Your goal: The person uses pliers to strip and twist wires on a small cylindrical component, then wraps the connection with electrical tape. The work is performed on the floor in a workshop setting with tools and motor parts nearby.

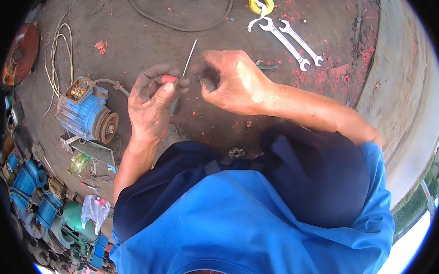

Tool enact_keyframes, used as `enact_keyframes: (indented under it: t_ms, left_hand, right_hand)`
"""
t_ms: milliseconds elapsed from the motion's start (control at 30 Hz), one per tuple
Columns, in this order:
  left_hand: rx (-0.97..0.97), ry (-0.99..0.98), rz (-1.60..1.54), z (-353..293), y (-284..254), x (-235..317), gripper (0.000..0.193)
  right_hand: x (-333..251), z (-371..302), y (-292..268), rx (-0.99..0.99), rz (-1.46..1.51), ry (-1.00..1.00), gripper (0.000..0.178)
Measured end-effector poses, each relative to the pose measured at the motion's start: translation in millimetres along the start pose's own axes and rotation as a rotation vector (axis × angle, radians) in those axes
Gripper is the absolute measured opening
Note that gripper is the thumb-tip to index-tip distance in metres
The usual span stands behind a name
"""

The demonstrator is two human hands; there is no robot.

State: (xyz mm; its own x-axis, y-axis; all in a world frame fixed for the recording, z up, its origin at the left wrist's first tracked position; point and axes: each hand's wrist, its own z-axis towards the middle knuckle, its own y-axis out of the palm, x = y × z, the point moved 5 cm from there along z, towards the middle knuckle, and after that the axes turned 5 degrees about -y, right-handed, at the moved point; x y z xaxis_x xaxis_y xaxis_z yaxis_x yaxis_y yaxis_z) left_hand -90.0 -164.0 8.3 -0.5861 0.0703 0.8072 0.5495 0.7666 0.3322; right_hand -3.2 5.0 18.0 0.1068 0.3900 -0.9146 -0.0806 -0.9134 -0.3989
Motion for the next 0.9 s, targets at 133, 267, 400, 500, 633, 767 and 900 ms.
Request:
enact_keyframes:
  t_ms: [133, 267, 400, 500, 633, 767, 900]
  left_hand:
    - [0.048, -0.085, 0.045, -8.8, -13.9, -2.6, 0.035]
    - [-0.061, -0.112, -0.04, -4.3, -12.6, -15.7, 0.032]
    - [-0.075, -0.092, -0.058, 2.0, 4.9, -14.8, 0.033]
    - [-0.054, -0.097, -0.011, -1.6, 4.4, -13.7, 0.034]
    - [-0.078, -0.075, 0.014, -2.1, 3.6, -13.7, 0.033]
    - [-0.064, -0.036, 0.052, -1.9, 5.0, -12.5, 0.029]
    - [-0.071, 0.012, 0.126, -3.2, 3.6, -11.4, 0.026]
  right_hand:
    - [2.1, 8.7, 12.9, -0.03, -0.009, -0.085, 0.025]
    - [-2.1, 8.5, 7.1, -0.014, -0.034, -0.083, 0.02]
    - [-3.1, 6.8, -0.8, 0.001, -0.008, -0.054, 0.015]
    - [-4.1, 9.4, 1.0, -0.042, -0.01, -0.046, 0.014]
    - [0.4, 7.3, 4.4, -0.044, -0.044, -0.087, 0.022]
    - [-2.6, 7.8, 4.3, -0.059, -0.098, -0.106, 0.021]
    - [-2.7, 7.5, 4.0, -0.061, -0.1, -0.095, 0.021]
